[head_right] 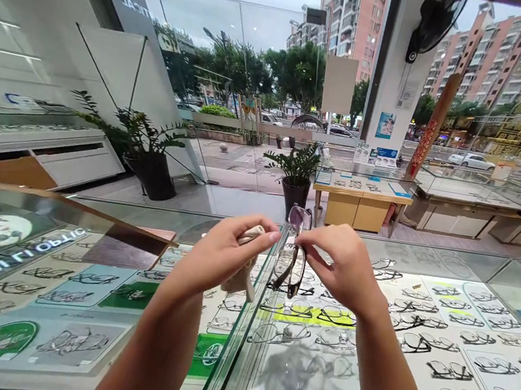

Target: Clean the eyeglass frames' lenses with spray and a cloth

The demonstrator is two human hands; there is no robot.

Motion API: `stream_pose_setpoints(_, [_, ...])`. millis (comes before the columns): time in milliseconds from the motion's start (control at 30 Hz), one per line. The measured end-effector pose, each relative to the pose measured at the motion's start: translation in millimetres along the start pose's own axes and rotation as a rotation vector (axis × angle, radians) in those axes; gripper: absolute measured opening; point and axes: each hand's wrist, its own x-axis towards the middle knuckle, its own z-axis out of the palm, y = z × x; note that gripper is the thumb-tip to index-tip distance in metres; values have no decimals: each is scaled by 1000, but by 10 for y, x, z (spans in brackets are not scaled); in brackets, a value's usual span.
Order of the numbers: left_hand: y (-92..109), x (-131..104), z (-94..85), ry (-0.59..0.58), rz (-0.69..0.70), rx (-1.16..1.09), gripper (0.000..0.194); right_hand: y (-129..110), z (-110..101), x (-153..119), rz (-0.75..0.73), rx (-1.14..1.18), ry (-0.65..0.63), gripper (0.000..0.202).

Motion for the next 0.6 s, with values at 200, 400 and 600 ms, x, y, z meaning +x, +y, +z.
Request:
stream_pose_setpoints(200, [-88,182,57,-236,-29,-218,41,-45,-24,-1,-60,-35,-53,16])
stream_pose_setpoints(400, [-110,209,69,-262,-56,-296,33,-66,-76,-3,-38,-72,-66,20])
stream_pose_setpoints(600, [-126,224,121,-173,-13,-328,34,-125,-110,9,15,-29,-124,26])
